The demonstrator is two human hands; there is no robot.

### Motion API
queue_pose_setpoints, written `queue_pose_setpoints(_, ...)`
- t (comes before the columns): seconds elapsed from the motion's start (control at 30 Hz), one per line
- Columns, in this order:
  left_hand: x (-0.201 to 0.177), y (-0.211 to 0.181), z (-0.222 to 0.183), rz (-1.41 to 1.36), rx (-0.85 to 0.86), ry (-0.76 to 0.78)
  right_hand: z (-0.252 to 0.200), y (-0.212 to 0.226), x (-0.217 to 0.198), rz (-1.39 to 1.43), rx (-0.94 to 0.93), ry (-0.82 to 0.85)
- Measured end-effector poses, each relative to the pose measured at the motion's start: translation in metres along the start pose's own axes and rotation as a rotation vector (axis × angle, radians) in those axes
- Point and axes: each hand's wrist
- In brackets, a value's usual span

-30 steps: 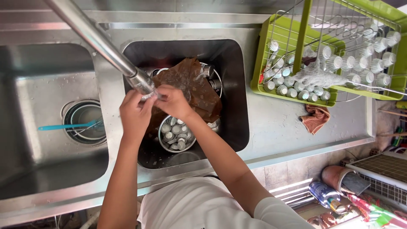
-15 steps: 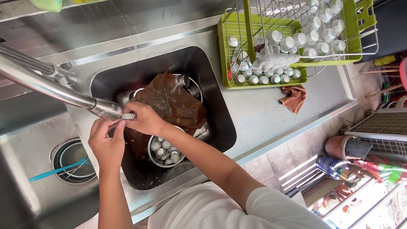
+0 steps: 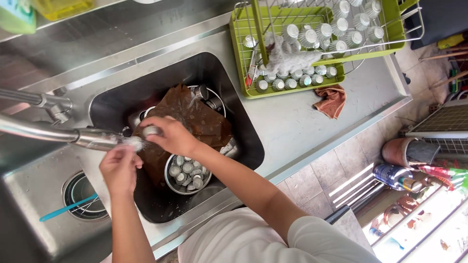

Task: Wash and rinse small metal tart or baking molds in a sink and place them on a drying rack.

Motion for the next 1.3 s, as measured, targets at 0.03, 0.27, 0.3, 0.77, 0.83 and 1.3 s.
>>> queue_pose_setpoints(0.03, 0.0, 0.024, -0.005, 0.3, -0.041, 0.123, -0.007, 0.001, -0.015, 0.03, 0.048, -0.023)
queue_pose_setpoints(0.27, 0.202, -0.045, -0.048, 0.421, 0.146, 0.659, -0.098, -0.104, -0.197, 0.099, 0.438, -0.166)
queue_pose_setpoints(0.3, 0.241, -0.055, -0.049, 0.348, 0.294, 0.69, -0.104, -0.102, -0.231, 0.201, 0.457, -0.246)
queue_pose_setpoints(0.77, 0.475, -0.069, 0.019, 0.776, 0.576, 0.806, 0.04, -0.171, -0.49, 0.149, 0.229, -0.769)
queue_pose_setpoints(0.83, 0.471, -0.078, 0.022, 0.716, 0.667, 0.777, 0.077, -0.19, -0.495, 0.051, 0.203, -0.779)
queue_pose_setpoints(1.3, 0.126, 0.101, -0.078, 0.999, -0.309, 0.522, -0.034, -0.129, -0.34, -0.664, -0.058, -0.772)
Point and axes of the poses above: each hand's wrist, its own z-axis towards the middle knuckle, its own x-axis out of the palm, y = z × x, and after that the axes turned 12 degrees about x, right-handed
